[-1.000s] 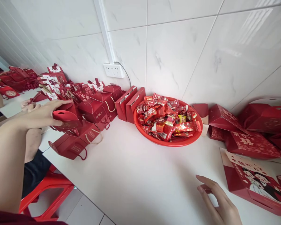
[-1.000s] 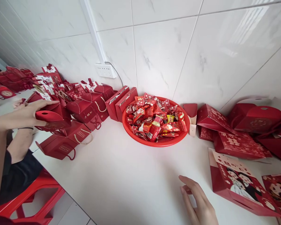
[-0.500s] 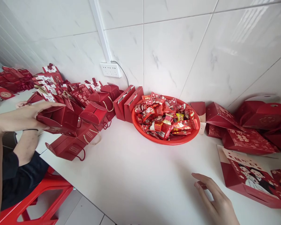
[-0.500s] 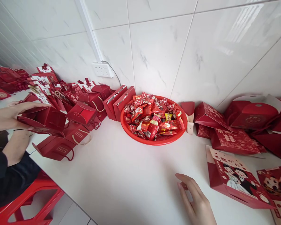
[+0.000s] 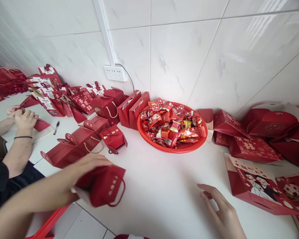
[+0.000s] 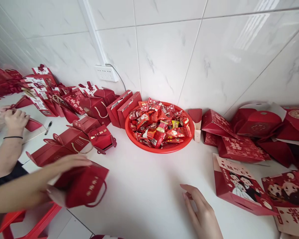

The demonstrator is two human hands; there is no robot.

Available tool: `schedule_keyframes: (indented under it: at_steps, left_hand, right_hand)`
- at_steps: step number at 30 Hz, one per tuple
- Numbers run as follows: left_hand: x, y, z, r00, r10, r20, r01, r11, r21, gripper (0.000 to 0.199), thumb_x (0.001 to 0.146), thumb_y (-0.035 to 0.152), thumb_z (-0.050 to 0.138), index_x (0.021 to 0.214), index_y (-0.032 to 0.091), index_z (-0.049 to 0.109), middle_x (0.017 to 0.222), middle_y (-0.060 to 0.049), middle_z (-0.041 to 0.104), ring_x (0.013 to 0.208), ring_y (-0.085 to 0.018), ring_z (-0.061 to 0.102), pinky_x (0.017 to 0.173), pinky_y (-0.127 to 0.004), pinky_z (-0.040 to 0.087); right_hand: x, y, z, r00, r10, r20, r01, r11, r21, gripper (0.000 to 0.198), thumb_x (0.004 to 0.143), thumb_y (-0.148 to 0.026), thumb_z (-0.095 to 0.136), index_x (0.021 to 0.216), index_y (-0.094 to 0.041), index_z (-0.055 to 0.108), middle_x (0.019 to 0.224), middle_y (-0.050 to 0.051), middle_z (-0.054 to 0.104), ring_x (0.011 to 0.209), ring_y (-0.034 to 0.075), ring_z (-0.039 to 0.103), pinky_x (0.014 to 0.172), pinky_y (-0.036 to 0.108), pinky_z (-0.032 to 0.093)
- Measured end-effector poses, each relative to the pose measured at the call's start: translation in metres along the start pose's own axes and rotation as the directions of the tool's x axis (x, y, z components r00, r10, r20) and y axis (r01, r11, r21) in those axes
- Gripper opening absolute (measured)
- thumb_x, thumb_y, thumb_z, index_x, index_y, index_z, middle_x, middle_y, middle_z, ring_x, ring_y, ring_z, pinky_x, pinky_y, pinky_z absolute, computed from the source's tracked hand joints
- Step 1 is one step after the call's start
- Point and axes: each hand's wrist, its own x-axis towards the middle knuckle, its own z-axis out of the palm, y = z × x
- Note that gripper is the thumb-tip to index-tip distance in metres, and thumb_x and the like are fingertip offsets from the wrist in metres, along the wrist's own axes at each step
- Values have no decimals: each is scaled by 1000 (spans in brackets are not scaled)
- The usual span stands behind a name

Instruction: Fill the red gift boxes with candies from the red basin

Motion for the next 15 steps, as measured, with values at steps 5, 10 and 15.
schedule_keyframes:
  at_steps: [5, 10, 15]
  left_hand:
    - [19, 28, 22, 991, 121, 61, -104, 967, -235, 79, 77, 44, 66, 148, 50, 31, 156, 6, 35, 144, -30, 34, 111, -44, 43]
    - [53, 1, 12, 991, -34, -127, 31, 999, -28, 44, 94, 47, 47, 138, 43, 50, 126, -3, 63, 117, -28, 59, 96, -42, 50]
    - [88, -19, 38, 991, -111, -81, 123, 976, 177, 31, 93, 42, 42, 103, 29, 68, 102, -8, 65, 83, -27, 65, 69, -36, 49]
  right_hand:
    - [0, -14, 1, 999, -17, -50, 18, 1000, 11, 29, 97, -44, 45, 114, -27, 60, 107, 7, 65, 84, 18, 65, 51, 20, 52]
    - [0, -15, -2, 998, -69, -16, 69, 998, -6, 29, 98, -44, 45, 114, -27, 60, 104, 8, 66, 85, 19, 66, 53, 21, 53]
    - [1, -7, -5, 998, -56, 8, 57, 998, -41, 27, 98, -42, 46, 116, -28, 59, 105, 5, 68, 87, 18, 68, 57, 20, 55]
